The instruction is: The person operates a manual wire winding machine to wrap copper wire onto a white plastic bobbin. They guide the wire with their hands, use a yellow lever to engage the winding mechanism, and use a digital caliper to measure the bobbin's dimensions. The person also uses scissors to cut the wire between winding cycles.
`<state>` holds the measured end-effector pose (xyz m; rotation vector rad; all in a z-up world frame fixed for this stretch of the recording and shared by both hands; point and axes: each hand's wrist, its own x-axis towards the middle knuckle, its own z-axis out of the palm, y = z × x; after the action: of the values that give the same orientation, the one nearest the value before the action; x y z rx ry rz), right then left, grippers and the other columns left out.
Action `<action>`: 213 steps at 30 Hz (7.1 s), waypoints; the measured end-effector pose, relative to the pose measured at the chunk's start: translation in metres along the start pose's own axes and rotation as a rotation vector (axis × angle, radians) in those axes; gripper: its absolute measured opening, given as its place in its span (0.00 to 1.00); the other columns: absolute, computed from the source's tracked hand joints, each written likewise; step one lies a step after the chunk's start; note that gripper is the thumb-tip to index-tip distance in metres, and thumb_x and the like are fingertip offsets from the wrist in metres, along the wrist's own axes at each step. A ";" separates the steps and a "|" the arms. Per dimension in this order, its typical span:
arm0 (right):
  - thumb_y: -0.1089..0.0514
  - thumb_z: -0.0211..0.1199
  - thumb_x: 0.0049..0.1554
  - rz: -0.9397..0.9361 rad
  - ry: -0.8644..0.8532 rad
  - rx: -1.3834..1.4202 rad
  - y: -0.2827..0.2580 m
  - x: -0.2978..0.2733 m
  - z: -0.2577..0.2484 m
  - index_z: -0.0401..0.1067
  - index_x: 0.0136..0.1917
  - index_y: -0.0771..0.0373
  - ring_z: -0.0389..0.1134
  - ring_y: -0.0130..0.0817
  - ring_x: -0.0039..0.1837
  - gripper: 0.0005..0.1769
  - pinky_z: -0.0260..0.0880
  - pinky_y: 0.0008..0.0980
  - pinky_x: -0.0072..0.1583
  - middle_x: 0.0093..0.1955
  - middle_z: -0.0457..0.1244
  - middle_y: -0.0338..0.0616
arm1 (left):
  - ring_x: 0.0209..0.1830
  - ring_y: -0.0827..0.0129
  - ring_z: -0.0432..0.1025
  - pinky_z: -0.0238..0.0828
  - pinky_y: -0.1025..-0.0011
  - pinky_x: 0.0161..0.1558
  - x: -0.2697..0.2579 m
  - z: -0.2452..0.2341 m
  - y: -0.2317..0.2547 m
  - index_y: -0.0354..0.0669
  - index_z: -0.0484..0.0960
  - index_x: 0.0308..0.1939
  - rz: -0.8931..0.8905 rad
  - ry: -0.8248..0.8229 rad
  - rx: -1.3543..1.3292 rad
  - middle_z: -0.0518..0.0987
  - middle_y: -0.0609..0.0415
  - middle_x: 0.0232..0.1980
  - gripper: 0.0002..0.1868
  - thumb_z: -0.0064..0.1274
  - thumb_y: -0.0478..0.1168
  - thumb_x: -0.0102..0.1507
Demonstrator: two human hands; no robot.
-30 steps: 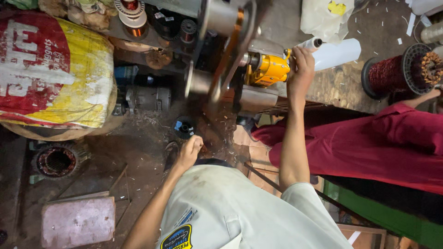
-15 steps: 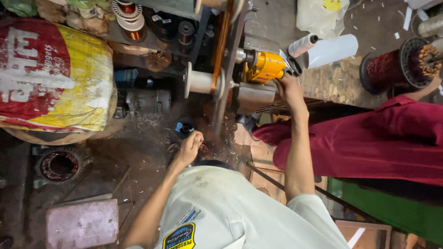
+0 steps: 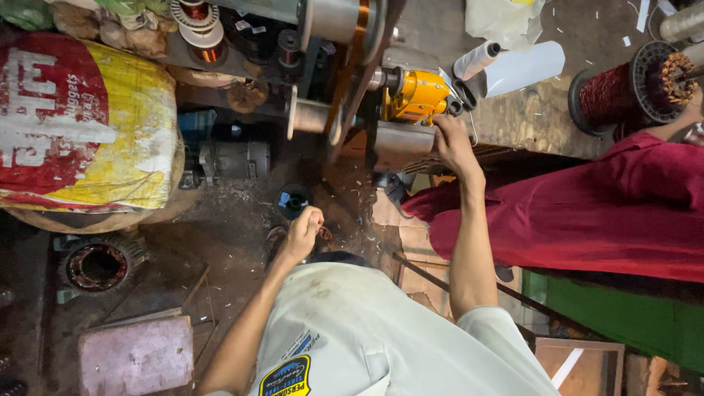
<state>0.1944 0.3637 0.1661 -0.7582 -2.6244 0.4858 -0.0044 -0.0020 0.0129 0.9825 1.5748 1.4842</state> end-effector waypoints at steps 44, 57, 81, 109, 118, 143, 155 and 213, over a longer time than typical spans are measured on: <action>0.66 0.58 0.58 0.139 0.315 0.363 -0.259 -0.098 0.067 0.69 0.61 0.66 0.64 0.47 0.64 0.17 0.63 0.44 0.66 0.59 0.64 0.55 | 0.52 0.54 0.74 0.68 0.58 0.55 -0.029 -0.024 -0.015 0.46 0.84 0.40 0.122 -0.167 0.435 0.84 0.51 0.46 0.11 0.46 0.45 0.67; 0.64 0.58 0.65 0.590 -0.030 1.003 -0.277 -0.098 0.109 0.78 0.58 0.62 0.66 0.18 0.39 0.11 0.68 0.22 0.39 0.39 0.67 0.36 | 0.60 0.72 0.74 0.69 0.71 0.62 0.110 -0.144 0.170 0.39 0.79 0.61 0.147 0.135 -0.037 0.80 0.55 0.59 0.16 0.47 0.44 0.75; 0.63 0.61 0.54 -0.067 -0.413 0.482 -0.200 -0.062 0.124 0.77 0.46 0.55 0.70 0.53 0.53 0.08 0.71 0.46 0.54 0.47 0.70 0.49 | 0.46 0.78 0.76 0.72 0.79 0.45 0.149 -0.096 0.271 0.38 0.88 0.49 0.030 -0.179 0.139 0.83 0.55 0.48 0.12 0.63 0.42 0.66; 0.54 0.64 0.59 0.480 0.068 -0.170 0.014 0.047 -0.066 0.78 0.52 0.59 0.71 0.54 0.51 0.11 0.70 0.47 0.49 0.47 0.71 0.54 | 0.44 0.69 0.74 0.67 0.71 0.50 0.142 -0.104 0.258 0.36 0.88 0.42 -0.036 -0.156 0.232 0.83 0.54 0.40 0.09 0.64 0.35 0.60; 0.63 0.66 0.61 0.219 0.269 0.152 0.015 0.093 -0.020 0.77 0.53 0.66 0.71 0.45 0.45 0.07 0.71 0.37 0.47 0.48 0.68 0.52 | 0.43 0.68 0.73 0.67 0.69 0.49 0.145 -0.101 0.253 0.37 0.89 0.41 -0.020 -0.165 0.245 0.83 0.54 0.38 0.09 0.65 0.35 0.57; 0.63 0.56 0.69 0.254 0.095 0.835 -0.032 0.179 -0.134 0.71 0.64 0.65 0.70 0.24 0.50 0.11 0.71 0.25 0.49 0.52 0.69 0.40 | 0.44 0.67 0.76 0.69 0.70 0.51 0.149 -0.096 0.258 0.39 0.89 0.42 0.107 -0.151 0.234 0.86 0.54 0.41 0.09 0.64 0.39 0.59; 0.74 0.48 0.41 -0.032 0.110 0.549 -0.220 0.084 -0.199 0.77 0.60 0.67 0.66 0.17 0.40 0.34 0.63 0.17 0.41 0.57 0.72 0.51 | 0.46 0.66 0.78 0.69 0.69 0.53 0.149 -0.096 0.274 0.43 0.89 0.45 0.160 -0.166 0.258 0.87 0.54 0.46 0.10 0.61 0.42 0.63; 0.55 0.69 0.58 -0.283 -0.138 -0.540 -0.295 0.134 -0.130 0.76 0.51 0.57 0.65 0.37 0.52 0.09 0.68 0.37 0.47 0.47 0.62 0.39 | 0.41 0.59 0.76 0.70 0.62 0.42 0.174 -0.103 0.315 0.44 0.87 0.42 0.579 0.148 0.601 0.83 0.56 0.44 0.07 0.64 0.36 0.60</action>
<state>0.0160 0.2332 0.4361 -0.4926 -2.9627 -0.2728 -0.1597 0.1226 0.3300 1.8264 2.0100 1.4917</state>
